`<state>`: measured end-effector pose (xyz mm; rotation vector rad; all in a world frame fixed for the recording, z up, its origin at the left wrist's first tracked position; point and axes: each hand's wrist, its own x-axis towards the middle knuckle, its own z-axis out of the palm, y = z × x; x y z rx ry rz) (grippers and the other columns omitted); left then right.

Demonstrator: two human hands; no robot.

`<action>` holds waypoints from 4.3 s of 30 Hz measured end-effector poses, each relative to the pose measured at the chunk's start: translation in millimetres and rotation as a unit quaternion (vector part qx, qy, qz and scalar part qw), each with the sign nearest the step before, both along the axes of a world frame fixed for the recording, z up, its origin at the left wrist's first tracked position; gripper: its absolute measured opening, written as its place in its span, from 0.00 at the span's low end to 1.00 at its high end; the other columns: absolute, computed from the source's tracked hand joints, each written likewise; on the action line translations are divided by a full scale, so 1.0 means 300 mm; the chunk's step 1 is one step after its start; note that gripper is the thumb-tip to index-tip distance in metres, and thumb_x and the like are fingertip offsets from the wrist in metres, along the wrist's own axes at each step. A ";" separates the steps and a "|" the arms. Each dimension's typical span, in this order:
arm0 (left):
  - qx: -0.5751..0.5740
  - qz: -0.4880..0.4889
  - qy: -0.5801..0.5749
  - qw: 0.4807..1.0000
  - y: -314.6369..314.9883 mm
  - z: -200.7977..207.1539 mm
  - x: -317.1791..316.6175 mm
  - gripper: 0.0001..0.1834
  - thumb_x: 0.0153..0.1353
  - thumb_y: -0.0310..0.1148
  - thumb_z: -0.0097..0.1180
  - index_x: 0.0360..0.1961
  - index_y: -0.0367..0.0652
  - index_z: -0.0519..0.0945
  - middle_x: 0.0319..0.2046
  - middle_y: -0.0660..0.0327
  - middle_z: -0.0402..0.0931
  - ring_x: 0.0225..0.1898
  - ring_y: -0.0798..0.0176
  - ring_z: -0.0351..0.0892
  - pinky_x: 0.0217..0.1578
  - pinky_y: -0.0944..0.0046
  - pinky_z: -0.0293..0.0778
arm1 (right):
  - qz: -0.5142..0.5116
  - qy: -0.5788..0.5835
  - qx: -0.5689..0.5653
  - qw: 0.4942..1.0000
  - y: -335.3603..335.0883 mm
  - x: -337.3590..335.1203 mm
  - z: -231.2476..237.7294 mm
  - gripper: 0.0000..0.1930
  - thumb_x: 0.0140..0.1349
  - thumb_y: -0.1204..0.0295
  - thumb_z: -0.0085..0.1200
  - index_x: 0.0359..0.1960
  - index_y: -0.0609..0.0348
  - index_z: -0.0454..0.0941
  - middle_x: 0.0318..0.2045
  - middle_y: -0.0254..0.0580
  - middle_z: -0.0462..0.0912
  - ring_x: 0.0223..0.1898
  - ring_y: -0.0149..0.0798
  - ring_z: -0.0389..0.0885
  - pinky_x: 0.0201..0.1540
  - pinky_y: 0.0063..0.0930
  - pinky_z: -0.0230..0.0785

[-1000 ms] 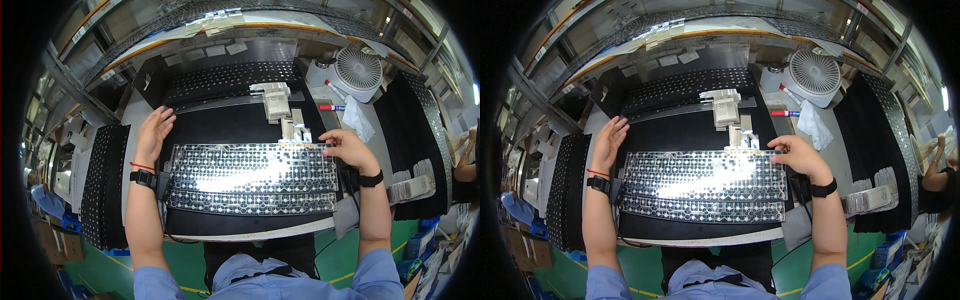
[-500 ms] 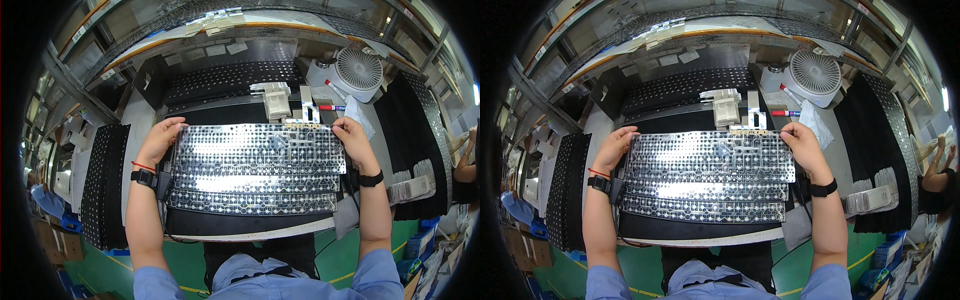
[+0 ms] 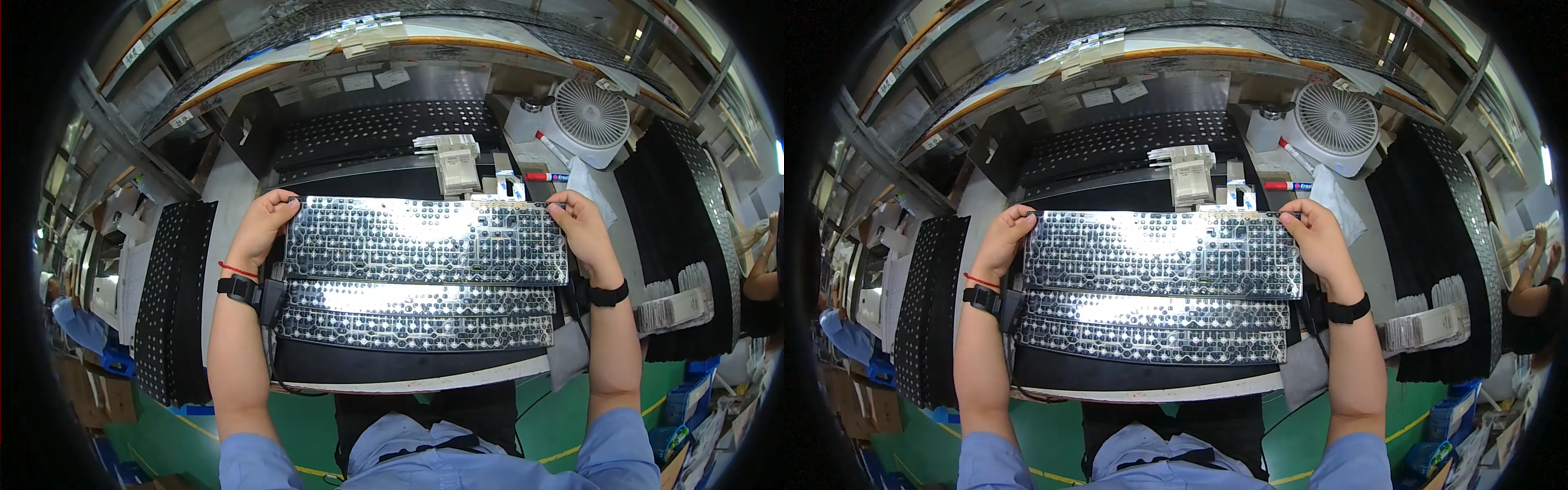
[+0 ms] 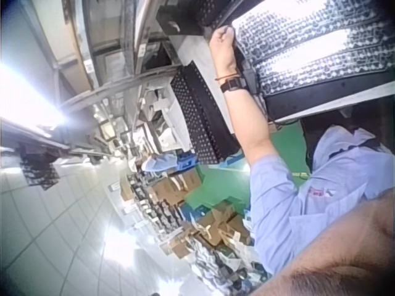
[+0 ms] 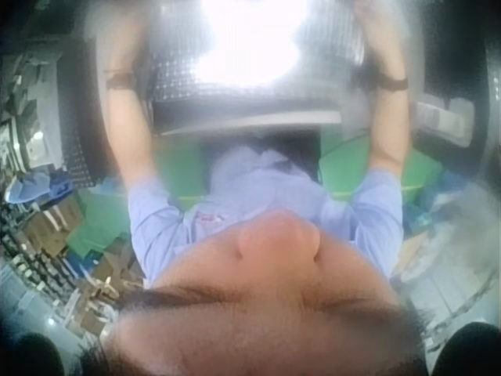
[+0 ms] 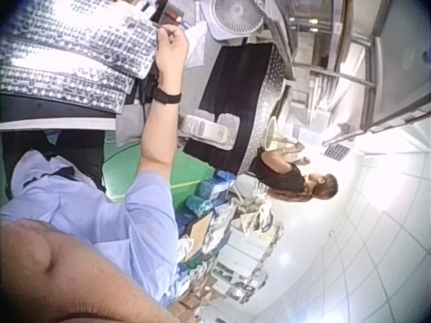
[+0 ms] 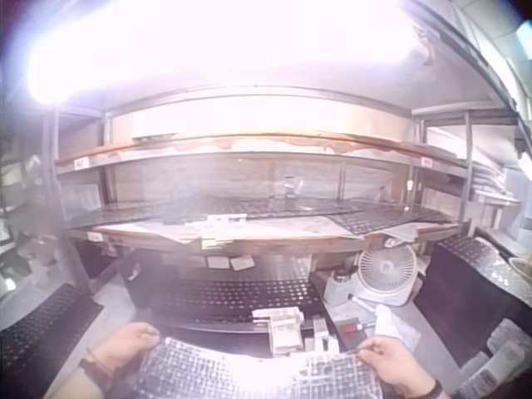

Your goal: The recorder is assembling and inspecting keyboard panels, aligning metal and plastic layers.

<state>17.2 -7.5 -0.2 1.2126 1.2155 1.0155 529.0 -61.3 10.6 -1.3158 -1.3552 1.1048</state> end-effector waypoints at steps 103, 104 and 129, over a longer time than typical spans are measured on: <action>0.034 0.100 -0.105 0.989 0.009 0.015 -0.025 0.21 0.72 0.38 0.48 0.59 0.35 0.70 0.53 0.52 0.76 0.50 0.63 0.79 0.48 0.69 0.77 | 0.068 -0.124 -0.083 0.986 -0.039 -0.032 0.054 0.14 0.59 0.73 0.64 0.45 0.66 0.79 0.27 0.32 0.81 0.30 0.23 0.77 0.33 0.19 0.69; 0.032 0.093 -0.099 0.990 0.009 0.013 -0.026 0.20 0.72 0.38 0.47 0.59 0.36 0.70 0.53 0.53 0.77 0.50 0.63 0.79 0.48 0.68 0.77 | 0.097 -0.098 -0.089 0.986 -0.044 -0.033 0.060 0.14 0.58 0.74 0.64 0.45 0.66 0.79 0.28 0.33 0.82 0.31 0.23 0.78 0.34 0.19 0.69; 0.035 0.021 -0.068 0.997 0.003 0.002 -0.032 0.08 0.71 0.36 0.49 0.42 0.46 0.77 0.30 0.72 0.77 0.29 0.80 0.74 0.30 0.77 0.70 | -0.008 0.074 -0.015 0.997 -0.019 -0.054 0.040 0.07 0.70 0.69 0.52 0.41 0.59 0.78 0.29 0.24 0.80 0.28 0.16 0.73 0.30 0.13 0.63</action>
